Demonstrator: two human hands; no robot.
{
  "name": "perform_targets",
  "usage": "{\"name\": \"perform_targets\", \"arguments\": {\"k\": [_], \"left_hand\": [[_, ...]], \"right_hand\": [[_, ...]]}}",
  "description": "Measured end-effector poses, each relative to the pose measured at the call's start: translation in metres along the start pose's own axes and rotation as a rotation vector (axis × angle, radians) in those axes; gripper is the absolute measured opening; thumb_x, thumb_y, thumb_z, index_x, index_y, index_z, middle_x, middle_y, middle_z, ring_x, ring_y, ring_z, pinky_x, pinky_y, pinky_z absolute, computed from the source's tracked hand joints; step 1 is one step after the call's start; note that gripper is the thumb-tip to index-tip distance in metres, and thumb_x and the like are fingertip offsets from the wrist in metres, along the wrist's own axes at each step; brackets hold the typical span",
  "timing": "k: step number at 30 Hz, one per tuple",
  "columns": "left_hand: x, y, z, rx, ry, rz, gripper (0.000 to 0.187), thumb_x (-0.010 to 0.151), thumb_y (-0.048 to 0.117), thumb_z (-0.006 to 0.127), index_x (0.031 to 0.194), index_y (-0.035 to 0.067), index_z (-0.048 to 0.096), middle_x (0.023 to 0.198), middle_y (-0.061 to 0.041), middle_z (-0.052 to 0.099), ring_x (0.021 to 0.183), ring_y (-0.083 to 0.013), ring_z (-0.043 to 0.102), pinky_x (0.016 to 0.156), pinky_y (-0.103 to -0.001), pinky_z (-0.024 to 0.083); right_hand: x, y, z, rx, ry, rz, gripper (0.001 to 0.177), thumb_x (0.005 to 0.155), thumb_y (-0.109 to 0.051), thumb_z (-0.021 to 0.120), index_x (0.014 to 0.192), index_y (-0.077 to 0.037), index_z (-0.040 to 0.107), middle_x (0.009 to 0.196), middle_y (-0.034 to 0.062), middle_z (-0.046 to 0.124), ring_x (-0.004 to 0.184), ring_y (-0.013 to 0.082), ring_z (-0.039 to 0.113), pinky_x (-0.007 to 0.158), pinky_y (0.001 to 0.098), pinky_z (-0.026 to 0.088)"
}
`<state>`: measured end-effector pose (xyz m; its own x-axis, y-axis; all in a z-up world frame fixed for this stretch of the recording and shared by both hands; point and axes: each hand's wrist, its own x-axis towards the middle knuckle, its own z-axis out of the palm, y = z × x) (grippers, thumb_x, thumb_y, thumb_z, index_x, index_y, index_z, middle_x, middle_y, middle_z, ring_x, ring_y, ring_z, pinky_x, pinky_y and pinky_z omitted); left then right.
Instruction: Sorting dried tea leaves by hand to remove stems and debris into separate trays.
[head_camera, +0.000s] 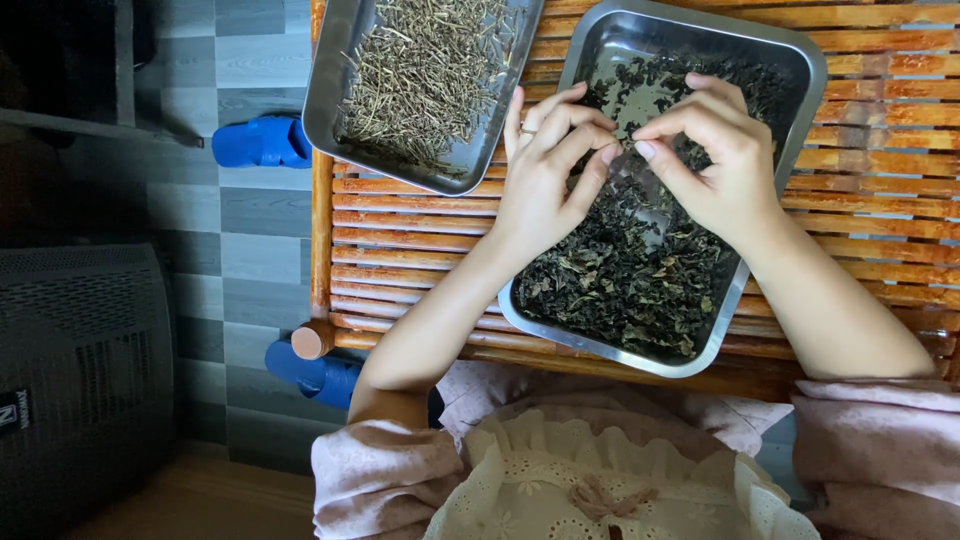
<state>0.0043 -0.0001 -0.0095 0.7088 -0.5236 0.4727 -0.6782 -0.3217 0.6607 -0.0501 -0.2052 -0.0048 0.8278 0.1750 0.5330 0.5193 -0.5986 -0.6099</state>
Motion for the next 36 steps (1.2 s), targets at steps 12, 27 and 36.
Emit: {"name": "perform_targets", "arguments": {"k": [12,27,36], "left_hand": [[0.0,0.003,-0.002,0.02,0.039,0.024,0.011,0.099,0.029,0.066,0.103,0.019,0.069,0.115,0.006,0.065,0.136,-0.0289,0.052,0.128,-0.058,0.005],[0.0,-0.005,0.001,0.032,0.029,0.09,0.002,0.091,0.013,0.074,0.091,0.015,0.074,0.11,0.001,0.069,0.132,-0.0287,0.053,0.122,-0.059,0.005],[0.001,-0.005,-0.005,0.109,-0.049,0.067,0.007,0.093,0.011,0.071,0.092,0.017,0.075,0.111,0.001,0.069,0.133,-0.0285,0.054,0.123,-0.057,0.004]], "right_hand": [[-0.004,0.006,0.005,-0.021,0.002,-0.026,0.003,0.103,0.002,0.076,0.102,0.003,0.073,0.095,0.0142,0.073,0.084,0.0236,0.064,0.119,0.0539,0.044],[-0.001,0.013,0.018,0.017,0.074,-0.054,0.003,0.097,-0.011,0.072,0.096,-0.008,0.072,0.076,0.007,0.063,0.078,0.0303,0.066,0.108,0.0515,0.045],[0.005,0.009,0.019,0.022,0.13,-0.018,0.005,0.095,-0.015,0.072,0.092,-0.011,0.071,0.073,0.0041,0.061,0.076,0.0272,0.066,0.105,0.0482,0.045]]}}
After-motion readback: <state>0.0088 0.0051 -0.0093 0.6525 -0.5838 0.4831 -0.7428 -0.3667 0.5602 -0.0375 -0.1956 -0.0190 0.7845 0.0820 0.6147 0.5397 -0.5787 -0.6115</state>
